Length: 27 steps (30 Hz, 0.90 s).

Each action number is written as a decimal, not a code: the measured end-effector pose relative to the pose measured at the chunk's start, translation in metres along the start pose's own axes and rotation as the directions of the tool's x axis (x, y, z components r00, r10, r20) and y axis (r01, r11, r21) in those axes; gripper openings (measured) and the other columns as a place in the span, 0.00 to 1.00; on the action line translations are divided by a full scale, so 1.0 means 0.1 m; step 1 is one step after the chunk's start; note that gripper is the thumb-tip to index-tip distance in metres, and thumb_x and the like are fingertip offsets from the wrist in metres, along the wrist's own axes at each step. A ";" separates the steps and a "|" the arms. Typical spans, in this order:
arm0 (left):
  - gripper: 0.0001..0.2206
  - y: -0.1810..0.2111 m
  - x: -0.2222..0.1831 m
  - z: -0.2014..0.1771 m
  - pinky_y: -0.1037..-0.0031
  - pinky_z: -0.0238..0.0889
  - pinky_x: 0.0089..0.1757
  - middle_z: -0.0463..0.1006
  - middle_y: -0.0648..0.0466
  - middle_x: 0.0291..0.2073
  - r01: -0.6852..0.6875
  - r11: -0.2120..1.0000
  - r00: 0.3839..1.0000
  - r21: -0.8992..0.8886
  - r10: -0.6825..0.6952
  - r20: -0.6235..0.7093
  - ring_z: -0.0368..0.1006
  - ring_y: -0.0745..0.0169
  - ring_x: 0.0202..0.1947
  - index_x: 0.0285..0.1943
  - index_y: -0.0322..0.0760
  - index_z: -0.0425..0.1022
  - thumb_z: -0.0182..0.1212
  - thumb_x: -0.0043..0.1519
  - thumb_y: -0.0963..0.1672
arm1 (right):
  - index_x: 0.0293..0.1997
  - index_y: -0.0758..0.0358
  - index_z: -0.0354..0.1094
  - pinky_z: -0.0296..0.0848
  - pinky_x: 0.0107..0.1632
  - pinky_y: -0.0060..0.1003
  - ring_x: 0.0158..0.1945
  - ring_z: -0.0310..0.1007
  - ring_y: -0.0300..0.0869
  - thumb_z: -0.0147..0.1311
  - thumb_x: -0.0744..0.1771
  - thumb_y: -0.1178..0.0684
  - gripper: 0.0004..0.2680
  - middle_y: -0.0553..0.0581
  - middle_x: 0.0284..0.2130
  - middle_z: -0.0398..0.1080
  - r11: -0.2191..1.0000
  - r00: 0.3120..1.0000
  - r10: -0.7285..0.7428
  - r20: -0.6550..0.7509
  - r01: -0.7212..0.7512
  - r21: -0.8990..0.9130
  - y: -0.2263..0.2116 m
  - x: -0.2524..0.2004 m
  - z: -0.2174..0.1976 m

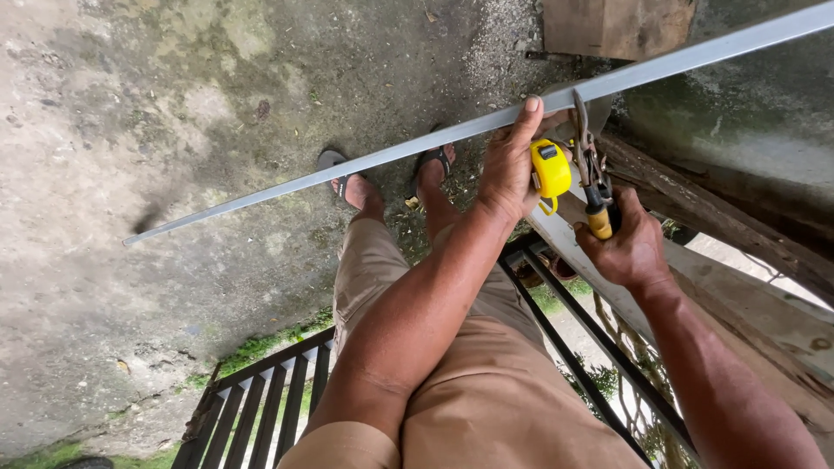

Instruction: Measuring a metal stud with a tape measure and cutting it to size using tin snips

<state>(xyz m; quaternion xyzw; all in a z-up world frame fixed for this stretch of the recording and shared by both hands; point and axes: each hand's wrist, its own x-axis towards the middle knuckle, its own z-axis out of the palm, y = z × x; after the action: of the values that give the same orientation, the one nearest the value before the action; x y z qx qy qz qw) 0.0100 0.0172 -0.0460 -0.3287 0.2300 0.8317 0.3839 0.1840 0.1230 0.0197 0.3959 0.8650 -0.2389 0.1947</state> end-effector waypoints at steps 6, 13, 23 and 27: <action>0.17 0.01 -0.04 -0.01 0.72 0.77 0.27 0.85 0.45 0.37 0.005 1.000 1.000 0.003 -0.005 -0.004 0.80 0.51 0.20 0.43 0.35 0.83 0.68 0.67 0.53 | 0.51 0.54 0.66 0.74 0.43 0.57 0.37 0.78 0.62 0.69 0.61 0.42 0.19 0.64 0.30 0.74 0.990 0.986 -0.103 -0.130 0.089 -0.106 0.44 0.16 0.22; 0.20 -0.09 0.00 -0.14 0.70 0.77 0.26 0.85 0.40 0.35 0.010 1.000 1.000 0.007 -0.010 0.014 0.80 0.50 0.20 0.44 0.28 0.82 0.67 0.68 0.53 | 0.68 0.65 0.64 0.73 0.53 0.65 0.49 0.74 0.71 0.70 0.59 0.46 0.31 0.76 0.43 0.72 0.954 0.950 -0.293 -0.109 0.283 -0.098 0.14 0.07 -0.04; 0.20 0.18 0.01 -0.08 0.77 0.74 0.29 0.85 0.49 0.46 0.042 0.999 0.991 0.003 -0.042 0.126 0.77 0.60 0.22 0.47 0.41 0.78 0.64 0.68 0.57 | 0.76 0.61 0.52 0.53 0.72 0.70 0.69 0.59 0.70 0.69 0.58 0.54 0.37 0.77 0.63 0.64 0.867 0.930 0.067 0.361 -0.234 0.440 -0.02 -0.62 0.09; 0.19 0.45 -0.14 -0.02 0.78 0.70 0.27 0.85 0.50 0.47 0.056 0.984 0.987 0.168 -0.080 0.141 0.75 0.64 0.21 0.48 0.46 0.76 0.61 0.67 0.58 | 0.75 0.60 0.55 0.59 0.71 0.61 0.68 0.64 0.62 0.72 0.57 0.51 0.38 0.72 0.61 0.68 0.819 0.926 0.172 0.336 -0.324 0.473 0.08 -0.78 0.22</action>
<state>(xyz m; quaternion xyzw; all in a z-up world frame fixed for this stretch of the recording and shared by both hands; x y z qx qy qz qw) -0.0178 -0.0182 -0.0313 -0.2415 0.2568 0.8184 0.4538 0.2411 0.0693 0.0405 0.5064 0.6720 -0.4892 0.2295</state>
